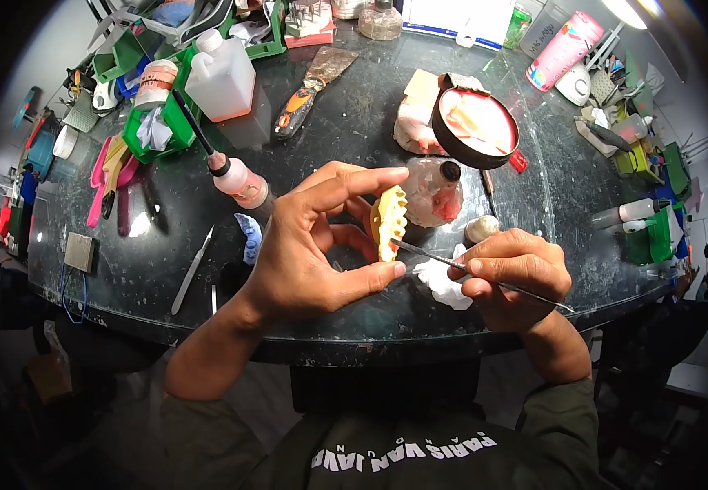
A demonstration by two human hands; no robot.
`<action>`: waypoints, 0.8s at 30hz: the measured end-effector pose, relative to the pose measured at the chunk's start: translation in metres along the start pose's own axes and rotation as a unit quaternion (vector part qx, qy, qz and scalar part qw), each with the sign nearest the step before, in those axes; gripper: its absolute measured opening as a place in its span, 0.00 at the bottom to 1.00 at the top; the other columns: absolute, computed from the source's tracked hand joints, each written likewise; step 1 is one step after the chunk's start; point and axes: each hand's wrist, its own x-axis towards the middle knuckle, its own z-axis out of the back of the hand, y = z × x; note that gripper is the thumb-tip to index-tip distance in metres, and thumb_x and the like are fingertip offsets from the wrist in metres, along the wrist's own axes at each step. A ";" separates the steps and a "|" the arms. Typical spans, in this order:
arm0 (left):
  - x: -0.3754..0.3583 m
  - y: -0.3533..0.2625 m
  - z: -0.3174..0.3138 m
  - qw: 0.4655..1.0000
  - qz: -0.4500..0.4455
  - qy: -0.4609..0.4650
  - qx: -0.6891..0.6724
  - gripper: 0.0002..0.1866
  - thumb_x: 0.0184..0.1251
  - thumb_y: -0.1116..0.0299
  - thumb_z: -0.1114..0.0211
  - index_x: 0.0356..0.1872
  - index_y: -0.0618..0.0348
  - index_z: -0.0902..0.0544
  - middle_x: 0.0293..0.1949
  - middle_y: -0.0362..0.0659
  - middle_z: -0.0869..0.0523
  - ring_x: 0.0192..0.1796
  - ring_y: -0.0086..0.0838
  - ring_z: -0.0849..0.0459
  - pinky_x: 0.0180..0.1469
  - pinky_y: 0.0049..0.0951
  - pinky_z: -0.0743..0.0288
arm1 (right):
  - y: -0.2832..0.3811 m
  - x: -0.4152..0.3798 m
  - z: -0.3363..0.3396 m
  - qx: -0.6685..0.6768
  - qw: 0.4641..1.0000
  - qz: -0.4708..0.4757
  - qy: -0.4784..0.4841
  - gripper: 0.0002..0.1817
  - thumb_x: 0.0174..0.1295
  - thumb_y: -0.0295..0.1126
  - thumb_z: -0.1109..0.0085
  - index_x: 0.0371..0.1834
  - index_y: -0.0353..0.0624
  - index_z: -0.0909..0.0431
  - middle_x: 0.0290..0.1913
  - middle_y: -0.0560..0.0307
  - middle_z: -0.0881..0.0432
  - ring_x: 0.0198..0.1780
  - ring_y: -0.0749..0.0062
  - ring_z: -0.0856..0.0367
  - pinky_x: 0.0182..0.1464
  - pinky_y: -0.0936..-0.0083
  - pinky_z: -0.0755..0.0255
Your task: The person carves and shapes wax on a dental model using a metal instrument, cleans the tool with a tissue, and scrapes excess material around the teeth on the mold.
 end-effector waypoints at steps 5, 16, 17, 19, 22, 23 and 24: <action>0.000 0.000 0.000 1.000 0.002 0.001 0.000 0.40 0.49 0.85 0.22 0.68 0.64 0.23 0.54 0.39 0.25 0.52 0.21 0.19 0.51 0.23 0.13 | 0.001 0.002 0.000 0.007 1.000 0.003 0.003 0.11 0.57 0.29 0.21 0.40 0.40 0.13 0.31 0.51 0.11 0.28 0.67 0.11 0.28 0.76 0.19; 0.001 0.000 -0.002 1.000 -0.012 -0.011 0.011 0.41 0.47 0.84 0.20 0.68 0.65 0.23 0.54 0.40 0.23 0.50 0.21 0.18 0.51 0.23 0.13 | 0.001 0.003 0.002 0.007 1.000 0.012 0.006 0.11 0.57 0.27 0.21 0.39 0.38 0.14 0.30 0.50 0.11 0.28 0.66 0.12 0.29 0.74 0.19; 0.001 0.000 -0.002 1.000 -0.011 -0.011 0.009 0.41 0.47 0.84 0.20 0.68 0.65 0.23 0.54 0.40 0.23 0.51 0.21 0.18 0.51 0.23 0.13 | 0.001 0.004 0.003 0.004 1.000 0.016 0.010 0.11 0.57 0.27 0.22 0.39 0.38 0.15 0.30 0.50 0.11 0.28 0.66 0.12 0.29 0.74 0.19; 0.001 0.001 -0.002 1.000 -0.010 -0.014 0.010 0.41 0.47 0.84 0.19 0.68 0.66 0.24 0.54 0.41 0.22 0.50 0.21 0.17 0.50 0.24 0.13 | 0.001 0.005 0.004 -0.002 1.000 0.025 0.016 0.11 0.57 0.26 0.22 0.39 0.37 0.15 0.31 0.50 0.12 0.28 0.65 0.12 0.28 0.74 0.19; 0.002 0.002 -0.003 1.000 -0.010 -0.021 0.015 0.41 0.47 0.84 0.19 0.67 0.68 0.24 0.53 0.42 0.20 0.49 0.22 0.16 0.50 0.25 0.12 | 0.003 0.002 0.004 -0.018 0.999 -0.004 -0.032 0.09 0.60 0.23 0.26 0.38 0.35 0.18 0.31 0.49 0.12 0.29 0.66 0.12 0.31 0.75 0.19; 0.002 0.002 -0.003 1.000 -0.007 -0.024 0.015 0.41 0.47 0.84 0.19 0.67 0.69 0.25 0.53 0.42 0.20 0.49 0.22 0.15 0.50 0.26 0.12 | 0.001 0.001 0.004 -0.027 0.998 -0.016 -0.060 0.08 0.61 0.22 0.27 0.38 0.35 0.19 0.32 0.48 0.13 0.30 0.66 0.13 0.32 0.75 0.20; 0.002 0.002 -0.003 0.999 -0.005 -0.028 0.015 0.40 0.48 0.84 0.19 0.67 0.69 0.25 0.52 0.43 0.19 0.49 0.22 0.15 0.50 0.26 0.12 | -0.001 -0.001 0.004 -0.035 0.995 -0.027 -0.088 0.07 0.62 0.21 0.29 0.38 0.34 0.19 0.32 0.48 0.13 0.31 0.67 0.13 0.33 0.75 0.20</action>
